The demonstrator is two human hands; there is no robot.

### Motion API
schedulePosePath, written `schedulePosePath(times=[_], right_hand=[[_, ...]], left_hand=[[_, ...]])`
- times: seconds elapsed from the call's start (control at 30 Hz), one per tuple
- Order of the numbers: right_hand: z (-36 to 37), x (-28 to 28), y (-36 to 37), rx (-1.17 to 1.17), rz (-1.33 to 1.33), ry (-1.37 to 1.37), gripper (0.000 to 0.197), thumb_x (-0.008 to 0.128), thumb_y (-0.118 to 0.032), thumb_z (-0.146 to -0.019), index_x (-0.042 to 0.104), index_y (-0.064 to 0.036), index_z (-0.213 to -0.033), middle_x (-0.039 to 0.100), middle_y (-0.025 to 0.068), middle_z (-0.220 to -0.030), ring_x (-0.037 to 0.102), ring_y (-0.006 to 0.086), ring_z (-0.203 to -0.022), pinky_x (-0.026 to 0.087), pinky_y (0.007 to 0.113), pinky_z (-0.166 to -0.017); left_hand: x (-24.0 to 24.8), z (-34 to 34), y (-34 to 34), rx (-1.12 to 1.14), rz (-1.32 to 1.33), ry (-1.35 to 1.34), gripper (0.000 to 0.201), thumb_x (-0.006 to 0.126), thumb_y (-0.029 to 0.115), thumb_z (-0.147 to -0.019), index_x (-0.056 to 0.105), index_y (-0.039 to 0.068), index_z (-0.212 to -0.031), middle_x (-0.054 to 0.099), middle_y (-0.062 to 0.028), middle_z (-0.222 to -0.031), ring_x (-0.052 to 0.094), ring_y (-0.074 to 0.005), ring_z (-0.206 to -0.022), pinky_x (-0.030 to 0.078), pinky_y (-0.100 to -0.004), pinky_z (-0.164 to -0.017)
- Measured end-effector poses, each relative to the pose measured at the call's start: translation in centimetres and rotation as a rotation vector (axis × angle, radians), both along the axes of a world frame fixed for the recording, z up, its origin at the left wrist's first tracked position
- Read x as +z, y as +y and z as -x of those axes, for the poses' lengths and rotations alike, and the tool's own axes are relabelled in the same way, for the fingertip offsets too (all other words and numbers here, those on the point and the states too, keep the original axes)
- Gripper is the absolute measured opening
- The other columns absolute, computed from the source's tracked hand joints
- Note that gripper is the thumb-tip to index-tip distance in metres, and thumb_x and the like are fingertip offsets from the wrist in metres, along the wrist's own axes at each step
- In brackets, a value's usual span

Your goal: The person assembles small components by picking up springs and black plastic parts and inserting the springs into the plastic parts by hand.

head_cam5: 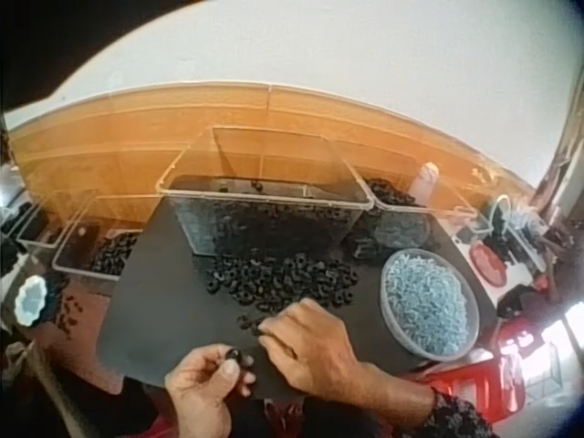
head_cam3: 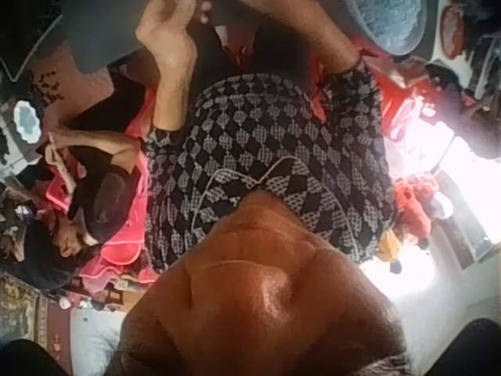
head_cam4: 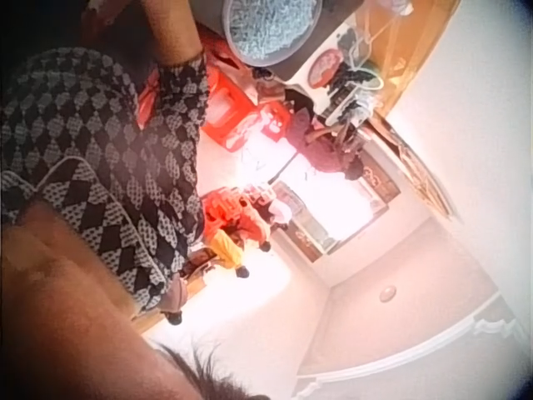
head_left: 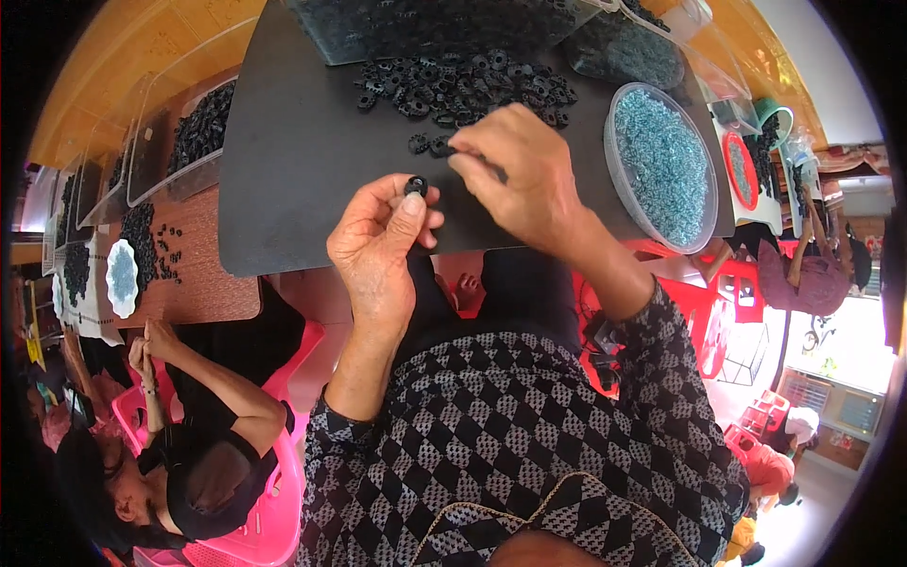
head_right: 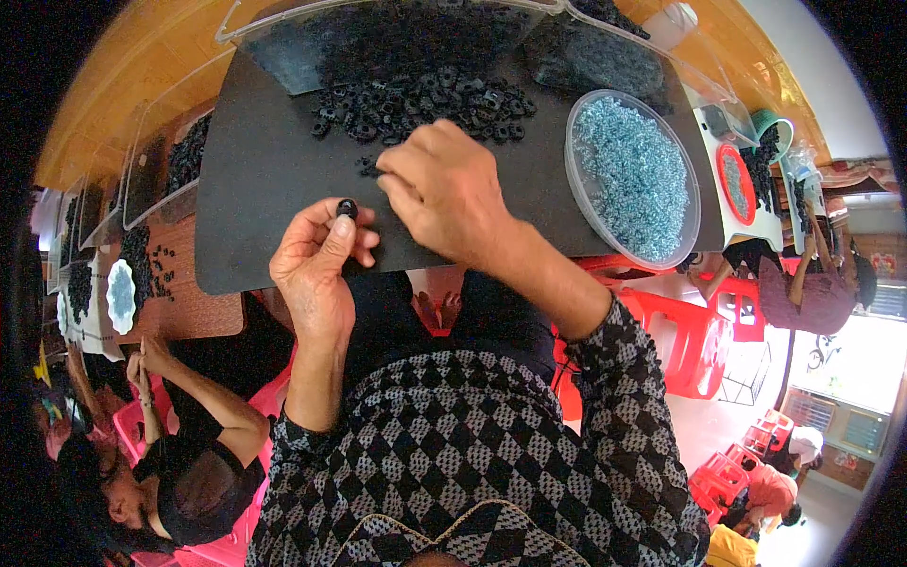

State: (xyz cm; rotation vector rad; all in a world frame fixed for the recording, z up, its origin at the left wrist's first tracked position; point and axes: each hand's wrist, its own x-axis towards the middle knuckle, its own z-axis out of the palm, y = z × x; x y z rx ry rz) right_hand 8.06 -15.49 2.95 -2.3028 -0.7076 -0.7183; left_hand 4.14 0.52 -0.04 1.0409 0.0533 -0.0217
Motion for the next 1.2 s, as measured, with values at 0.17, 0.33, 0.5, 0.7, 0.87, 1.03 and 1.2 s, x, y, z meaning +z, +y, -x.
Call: schedulePosePath(times=[0.17,0.33,0.5,0.7,0.87,1.03,1.2], right_hand=[[2.3,-1.0,0.9,-0.028,0.095,-0.093,0.021,0.067,-0.002,-0.065,0.060,-0.0033,-0.084,0.053,0.0080,-0.076,0.052,0.0247,-0.069,0.044,0.034,-0.059],[3.4,-1.0,1.9,-0.019,0.099,-0.056,0.020,0.065,-0.005,-0.065,0.058,-0.0024,-0.084,0.049,0.0067,-0.076,0.048,0.0242,-0.072,0.043,0.034,-0.061],[3.5,-0.5,1.5,-0.026,-0.103,0.155,0.021,0.069,-0.003,-0.069,0.062,-0.0002,-0.089,0.057,0.0070,-0.075,0.053,0.0220,-0.066,0.044,0.032,-0.056],[3.6,-0.5,1.0,0.001,-0.143,0.188,0.020,0.068,-0.001,-0.071,0.066,0.0001,-0.091,0.061,0.0070,-0.075,0.056,0.0199,-0.065,0.045,0.030,-0.057],[4.2,-0.2,0.7,0.017,-0.191,0.121,0.015,0.066,0.001,-0.073,0.067,0.0007,-0.088,0.062,0.0082,-0.078,0.058,0.0184,-0.067,0.045,0.027,-0.059],[4.3,0.8,0.1,0.012,-0.537,0.498,0.012,0.063,-0.001,-0.079,0.065,0.0036,-0.089,0.062,0.0085,-0.079,0.060,0.0134,-0.071,0.047,0.025,-0.062],[4.3,1.3,-0.2,0.074,-0.530,0.611,0.012,0.061,-0.005,-0.081,0.063,0.0039,-0.089,0.062,0.0105,-0.079,0.062,0.0159,-0.070,0.048,0.028,-0.063]], left_hand=[[0.0,-0.2,-0.9,0.011,-0.016,-0.031,0.016,0.061,0.001,-0.084,0.061,-0.005,-0.099,0.063,-0.0070,-0.088,0.057,-0.0105,-0.072,0.049,-0.0219,-0.064],[-0.3,0.2,-0.6,0.012,-0.010,-0.025,0.015,0.062,-0.002,-0.082,0.062,-0.006,-0.097,0.062,-0.0056,-0.086,0.056,-0.0101,-0.072,0.050,-0.0228,-0.067],[0.0,0.5,-0.4,0.005,-0.005,-0.039,0.016,0.063,-0.001,-0.082,0.061,-0.007,-0.097,0.064,-0.0090,-0.088,0.059,-0.0145,-0.071,0.050,-0.0253,-0.066],[-0.1,0.8,-0.5,-0.021,0.025,-0.071,0.017,0.063,-0.002,-0.081,0.061,-0.007,-0.098,0.064,-0.0102,-0.088,0.060,-0.0147,-0.069,0.052,-0.0250,-0.065],[0.5,0.8,-0.6,-0.026,0.073,-0.031,0.019,0.062,-0.001,-0.083,0.060,-0.007,-0.101,0.064,-0.0120,-0.087,0.061,-0.0162,-0.068,0.052,-0.0248,-0.060],[0.2,0.8,-0.5,-0.100,0.019,0.010,0.020,0.061,0.000,-0.084,0.059,-0.006,-0.103,0.064,-0.0111,-0.084,0.061,-0.0154,-0.067,0.050,-0.0238,-0.054],[0.1,1.1,-0.7,-0.176,-0.032,0.006,0.021,0.061,0.002,-0.085,0.059,-0.006,-0.104,0.064,-0.0096,-0.083,0.058,-0.0107,-0.066,0.048,-0.0213,-0.054]])
